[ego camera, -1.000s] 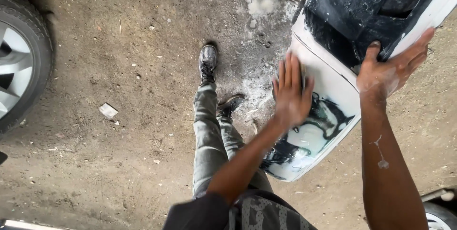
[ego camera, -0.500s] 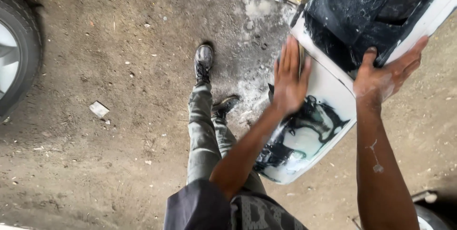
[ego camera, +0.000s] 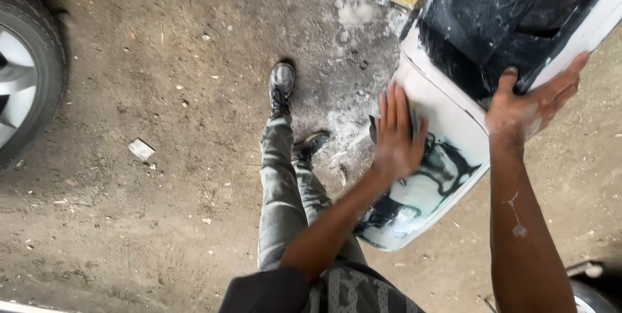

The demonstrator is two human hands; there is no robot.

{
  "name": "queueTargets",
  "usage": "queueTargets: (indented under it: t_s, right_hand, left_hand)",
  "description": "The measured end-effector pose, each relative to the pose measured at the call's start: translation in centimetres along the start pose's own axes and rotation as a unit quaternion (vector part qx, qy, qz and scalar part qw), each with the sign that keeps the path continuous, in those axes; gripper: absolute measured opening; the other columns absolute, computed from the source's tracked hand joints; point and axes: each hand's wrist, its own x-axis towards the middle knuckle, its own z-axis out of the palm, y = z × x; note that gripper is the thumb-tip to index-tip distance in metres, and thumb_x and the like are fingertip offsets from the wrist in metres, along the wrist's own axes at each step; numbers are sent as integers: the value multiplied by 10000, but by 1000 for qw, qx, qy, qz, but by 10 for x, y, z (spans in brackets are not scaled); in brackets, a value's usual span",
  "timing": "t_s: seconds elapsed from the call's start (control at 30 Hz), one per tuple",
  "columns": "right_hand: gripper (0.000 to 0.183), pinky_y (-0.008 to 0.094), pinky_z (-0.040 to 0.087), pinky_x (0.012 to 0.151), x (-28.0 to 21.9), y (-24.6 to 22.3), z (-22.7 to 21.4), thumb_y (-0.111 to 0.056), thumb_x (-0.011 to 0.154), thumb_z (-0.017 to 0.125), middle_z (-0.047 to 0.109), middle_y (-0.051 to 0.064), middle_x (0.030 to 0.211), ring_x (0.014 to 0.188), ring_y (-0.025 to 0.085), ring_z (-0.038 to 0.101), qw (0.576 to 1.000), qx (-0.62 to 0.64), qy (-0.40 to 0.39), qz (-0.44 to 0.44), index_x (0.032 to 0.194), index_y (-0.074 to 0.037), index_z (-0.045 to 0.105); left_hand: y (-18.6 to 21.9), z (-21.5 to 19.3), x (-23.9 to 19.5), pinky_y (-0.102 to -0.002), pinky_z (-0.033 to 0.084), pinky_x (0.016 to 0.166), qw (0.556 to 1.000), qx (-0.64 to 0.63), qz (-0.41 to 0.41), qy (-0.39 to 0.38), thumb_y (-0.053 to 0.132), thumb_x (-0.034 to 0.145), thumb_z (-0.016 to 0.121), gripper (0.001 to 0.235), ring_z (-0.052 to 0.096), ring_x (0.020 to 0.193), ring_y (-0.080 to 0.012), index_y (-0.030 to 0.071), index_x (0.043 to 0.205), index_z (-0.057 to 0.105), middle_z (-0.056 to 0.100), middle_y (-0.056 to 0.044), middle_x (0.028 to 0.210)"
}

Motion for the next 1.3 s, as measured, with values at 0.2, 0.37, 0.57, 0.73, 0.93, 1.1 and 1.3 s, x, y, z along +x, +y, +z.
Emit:
queueTargets:
  t_s: [0.2,0.37,0.57,0.73,0.93,1.1,1.3]
  right_hand:
    - [928,662,323,1333,9,-4,0,-430,1121,596,137,200,1782,1625,380,246,995,63,-40,71,1684,-280,-126]
    - [991,749,276,1170,17,19,19,-483,1046,563,79,272,1759,1578,516,155,999,-9,30,-2,1632,-246,-201]
    - [950,639,291,1321,9,0,0,-461,1088,568,90,173,1797,1661,391,175,996,62,-32,56,1666,-303,-169]
    - [996,744,209,1259,17,26,24,-462,1057,565,8,250,1769,1653,506,76,1000,25,5,10,1642,-244,-212]
    - [960,658,252,1301,10,16,15,-348,1086,597,71,174,1800,1630,416,153,997,63,31,-39,1637,-308,-188]
    - [964,639,309,1325,12,11,12,-256,1103,624,115,211,1799,1658,413,234,995,65,52,-55,1682,-270,-147]
    - [890,571,344,1304,7,28,17,-201,1106,590,170,180,1745,1633,375,298,972,112,92,-183,1697,-261,-72]
  left_hand:
    - [20,-23,14,-603,-16,1250,998,0,-69,-10,620,1007,131,825,-56,1599,-287,119,1626,-82,-75,-94,1729]
    - [16,-22,29,-588,26,1262,998,10,-62,-14,629,1021,102,816,-25,1610,-306,114,1633,-57,-59,-112,1734]
    - [5,-19,-6,-511,80,1326,997,-57,-4,56,623,1062,83,826,0,1635,-351,51,1655,25,4,-155,1750]
    - [-14,-4,41,-491,65,1273,996,-70,-36,29,599,1050,123,828,16,1610,-348,28,1642,26,13,-178,1728]
    - [-10,-32,10,-476,116,1293,984,-174,-37,-1,654,1033,151,858,78,1605,-348,56,1644,80,63,-192,1733]
    - [-57,-11,85,-520,187,1258,988,-153,-6,1,609,1075,216,806,142,1572,-409,47,1645,123,132,-243,1710]
    - [-136,-19,106,-593,502,612,964,-257,-50,38,403,1104,347,595,516,740,-333,112,1616,433,653,-153,1456]
